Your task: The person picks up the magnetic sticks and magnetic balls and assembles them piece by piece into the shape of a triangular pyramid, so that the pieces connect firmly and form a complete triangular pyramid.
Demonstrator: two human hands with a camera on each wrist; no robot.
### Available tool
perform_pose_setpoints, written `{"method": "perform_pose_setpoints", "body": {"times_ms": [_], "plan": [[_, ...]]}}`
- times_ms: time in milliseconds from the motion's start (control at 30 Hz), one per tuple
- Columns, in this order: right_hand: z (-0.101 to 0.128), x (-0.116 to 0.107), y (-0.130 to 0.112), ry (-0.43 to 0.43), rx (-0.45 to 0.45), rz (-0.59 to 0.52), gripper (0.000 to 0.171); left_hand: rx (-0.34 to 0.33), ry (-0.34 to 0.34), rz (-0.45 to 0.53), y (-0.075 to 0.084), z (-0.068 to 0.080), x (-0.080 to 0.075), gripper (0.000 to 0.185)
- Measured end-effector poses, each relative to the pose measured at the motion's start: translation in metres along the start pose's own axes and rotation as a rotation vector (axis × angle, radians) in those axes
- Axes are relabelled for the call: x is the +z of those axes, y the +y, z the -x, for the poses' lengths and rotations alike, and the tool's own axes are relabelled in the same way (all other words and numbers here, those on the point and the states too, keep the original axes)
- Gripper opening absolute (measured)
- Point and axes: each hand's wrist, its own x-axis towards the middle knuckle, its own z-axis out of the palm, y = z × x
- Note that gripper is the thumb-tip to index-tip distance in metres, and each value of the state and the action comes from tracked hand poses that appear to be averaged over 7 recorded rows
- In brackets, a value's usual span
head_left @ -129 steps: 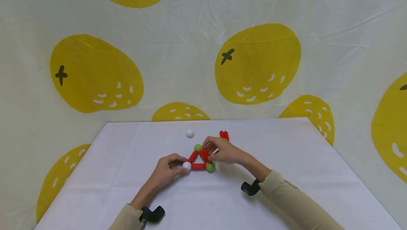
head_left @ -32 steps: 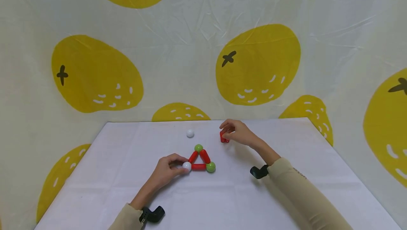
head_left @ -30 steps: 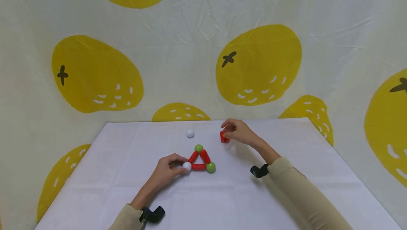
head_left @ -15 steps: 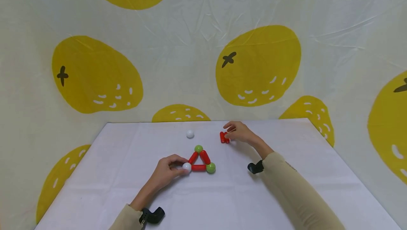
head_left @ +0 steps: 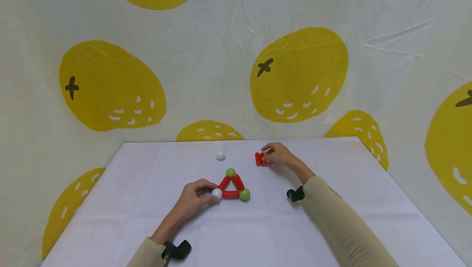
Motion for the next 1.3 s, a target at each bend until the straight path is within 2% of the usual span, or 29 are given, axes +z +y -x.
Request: {"method": "perform_pose_setpoints", "body": {"times_ms": [400, 933, 1300], "plan": [[-0.0010, -0.0009, 0.0029, -0.012, 0.030, -0.009, 0.033, -0.002, 0.011, -0.023, 0.0049, 0.0013, 0.0020, 0.027], [0.0063, -0.0006, -0.0018, -0.022, 0.042, -0.064, 0.033, -0.001, 0.008, -0.009, 0.0021, 0.0021, 0.0006, 0.027], [0.0062, 0.0023, 0.0001, 0.007, 0.058, -0.108, 0.034, -0.005, 0.003, -0.010, 0.0000, 0.0007, 0.0005, 0.027]]}}
